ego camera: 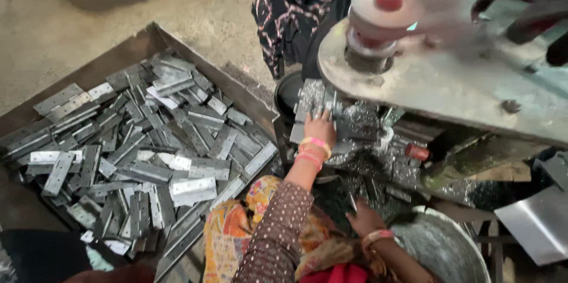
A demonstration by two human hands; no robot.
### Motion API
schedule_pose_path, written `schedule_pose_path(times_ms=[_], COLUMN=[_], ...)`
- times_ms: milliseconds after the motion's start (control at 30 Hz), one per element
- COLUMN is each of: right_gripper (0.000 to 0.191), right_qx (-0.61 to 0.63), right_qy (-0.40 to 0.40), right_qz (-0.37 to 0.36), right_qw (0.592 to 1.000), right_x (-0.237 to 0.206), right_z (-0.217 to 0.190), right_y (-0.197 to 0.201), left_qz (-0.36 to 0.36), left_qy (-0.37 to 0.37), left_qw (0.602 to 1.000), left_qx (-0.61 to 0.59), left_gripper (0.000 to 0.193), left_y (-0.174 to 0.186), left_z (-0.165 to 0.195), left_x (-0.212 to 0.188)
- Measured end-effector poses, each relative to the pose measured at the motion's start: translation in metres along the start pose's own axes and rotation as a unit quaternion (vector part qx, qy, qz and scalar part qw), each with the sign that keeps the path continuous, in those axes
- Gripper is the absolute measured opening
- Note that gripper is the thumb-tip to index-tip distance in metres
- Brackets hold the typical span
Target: The person sits on the floor and repeatedly picks metal hinges from a large bin, places them on a grinding machine, and operates the machine to grind the edges. The person handles the hinges one at a time and returns them to the bin after processing.
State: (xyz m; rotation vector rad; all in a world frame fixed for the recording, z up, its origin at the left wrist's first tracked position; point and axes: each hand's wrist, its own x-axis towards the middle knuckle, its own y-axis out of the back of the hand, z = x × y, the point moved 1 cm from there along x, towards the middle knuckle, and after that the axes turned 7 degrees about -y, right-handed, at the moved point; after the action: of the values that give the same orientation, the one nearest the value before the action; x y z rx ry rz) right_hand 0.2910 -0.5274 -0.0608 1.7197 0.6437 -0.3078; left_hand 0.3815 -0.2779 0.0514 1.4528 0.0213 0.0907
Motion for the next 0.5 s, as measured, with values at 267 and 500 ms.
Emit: schedule_pose_path(times_ms=[267,500], right_gripper=[0.054,0.046], right_qx=[0.130,0.181], right_qy=[0.098,0.158], right_qz=[0.240,0.375], right_qw=[0.957,0.895], right_x=[-0.012,-0.019], right_z=[-0.021,-0.021], right_y=[0.061,0.055], left_qz=[-0.040,0.238], left_qy=[-0.062,-0.132], left_qw=[0.996,0.960], left_qx=[0.057,0.065], left_gripper=[0.032,0.024], left_y=[-0.009,-0.009], left_z=[0.040,0.033], left_x=[-0.091,-0.128])
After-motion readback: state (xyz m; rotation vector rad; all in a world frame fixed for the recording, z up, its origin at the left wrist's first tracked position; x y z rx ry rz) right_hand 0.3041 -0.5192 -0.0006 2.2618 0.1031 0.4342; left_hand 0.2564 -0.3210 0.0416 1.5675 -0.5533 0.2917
